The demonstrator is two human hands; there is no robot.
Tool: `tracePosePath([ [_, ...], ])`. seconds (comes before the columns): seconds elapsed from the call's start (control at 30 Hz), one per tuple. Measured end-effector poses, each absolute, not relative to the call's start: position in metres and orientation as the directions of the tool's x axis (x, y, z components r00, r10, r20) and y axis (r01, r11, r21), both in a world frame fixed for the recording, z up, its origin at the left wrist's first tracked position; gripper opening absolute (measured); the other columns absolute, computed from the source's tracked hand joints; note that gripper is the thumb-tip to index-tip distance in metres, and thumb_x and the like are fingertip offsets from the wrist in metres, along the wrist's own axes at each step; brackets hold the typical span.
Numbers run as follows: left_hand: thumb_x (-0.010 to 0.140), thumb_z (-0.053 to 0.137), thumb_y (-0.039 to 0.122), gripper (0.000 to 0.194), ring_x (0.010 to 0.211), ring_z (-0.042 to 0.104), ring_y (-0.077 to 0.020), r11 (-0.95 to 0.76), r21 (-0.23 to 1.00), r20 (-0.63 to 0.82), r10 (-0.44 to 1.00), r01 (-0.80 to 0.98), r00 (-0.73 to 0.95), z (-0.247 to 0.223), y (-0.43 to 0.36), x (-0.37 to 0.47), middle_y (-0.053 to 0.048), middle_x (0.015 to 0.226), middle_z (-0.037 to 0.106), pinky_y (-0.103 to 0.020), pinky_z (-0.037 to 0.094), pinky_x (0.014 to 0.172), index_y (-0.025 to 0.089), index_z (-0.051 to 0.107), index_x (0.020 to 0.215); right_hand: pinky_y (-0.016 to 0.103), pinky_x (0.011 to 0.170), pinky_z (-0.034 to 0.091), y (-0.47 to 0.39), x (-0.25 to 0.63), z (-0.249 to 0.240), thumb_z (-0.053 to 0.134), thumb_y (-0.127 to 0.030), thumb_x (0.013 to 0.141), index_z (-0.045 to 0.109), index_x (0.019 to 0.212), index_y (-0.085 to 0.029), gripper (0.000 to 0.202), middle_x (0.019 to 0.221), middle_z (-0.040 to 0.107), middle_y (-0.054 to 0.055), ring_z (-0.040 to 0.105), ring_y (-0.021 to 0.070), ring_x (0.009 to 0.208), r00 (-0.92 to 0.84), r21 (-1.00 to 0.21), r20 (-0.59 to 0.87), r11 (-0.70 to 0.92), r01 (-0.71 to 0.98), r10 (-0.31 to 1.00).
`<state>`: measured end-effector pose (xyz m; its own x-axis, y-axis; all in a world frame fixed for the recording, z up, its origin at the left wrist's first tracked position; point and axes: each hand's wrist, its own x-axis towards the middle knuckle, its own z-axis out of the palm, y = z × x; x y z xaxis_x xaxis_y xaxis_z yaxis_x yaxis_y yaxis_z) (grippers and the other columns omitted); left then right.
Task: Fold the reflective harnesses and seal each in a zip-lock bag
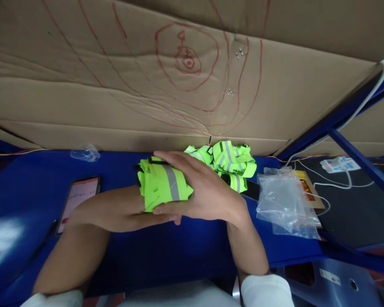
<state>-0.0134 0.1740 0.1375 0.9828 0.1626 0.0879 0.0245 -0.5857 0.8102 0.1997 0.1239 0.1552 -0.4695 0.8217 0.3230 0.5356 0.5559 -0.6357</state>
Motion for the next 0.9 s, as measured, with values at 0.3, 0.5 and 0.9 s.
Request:
tracePosePath([
  [0.3,0.093,0.051,0.032,0.025,0.067,0.07,-0.0152,-0.283,0.869,-0.193,0.561,0.406,0.805,0.105,0.208,0.015,-0.003,0.086,0.077,-0.024,0.055,0.064,0.017,0.071,0.091,0.043,0.099,0.054,0.148,0.201,0.138,0.073,-0.049,0.089,0.056,0.145,-0.027,0.063,0.138,0.067,0.007,0.067,0.0321,0.123,-0.216,-0.489,0.309,0.35,0.799,0.926],
  [0.5,0.088,0.068,0.057,0.049,0.07,0.072,-0.02,-0.277,0.798,-0.091,0.822,0.535,0.562,0.119,0.242,-0.036,-0.006,0.094,0.079,-0.025,0.054,0.053,0.02,0.073,0.12,0.035,0.082,0.054,0.169,0.222,0.129,0.071,-0.064,0.086,0.075,0.108,-0.017,0.052,0.094,0.079,0.008,0.074,0.0277,0.09,-0.04,-0.619,0.309,0.232,0.75,0.95],
  [0.9,0.075,0.088,0.046,0.084,0.129,0.063,-0.033,-0.451,0.891,0.303,0.665,0.045,0.683,0.121,0.225,-0.007,-0.01,0.145,0.061,-0.046,0.06,0.1,0.03,0.051,0.149,0.035,0.088,0.058,0.166,0.217,0.132,0.082,-0.047,0.078,0.075,0.115,-0.019,0.047,0.102,0.078,0.003,0.073,0.0226,0.094,-0.223,-0.831,0.259,0.335,0.444,0.94],
])
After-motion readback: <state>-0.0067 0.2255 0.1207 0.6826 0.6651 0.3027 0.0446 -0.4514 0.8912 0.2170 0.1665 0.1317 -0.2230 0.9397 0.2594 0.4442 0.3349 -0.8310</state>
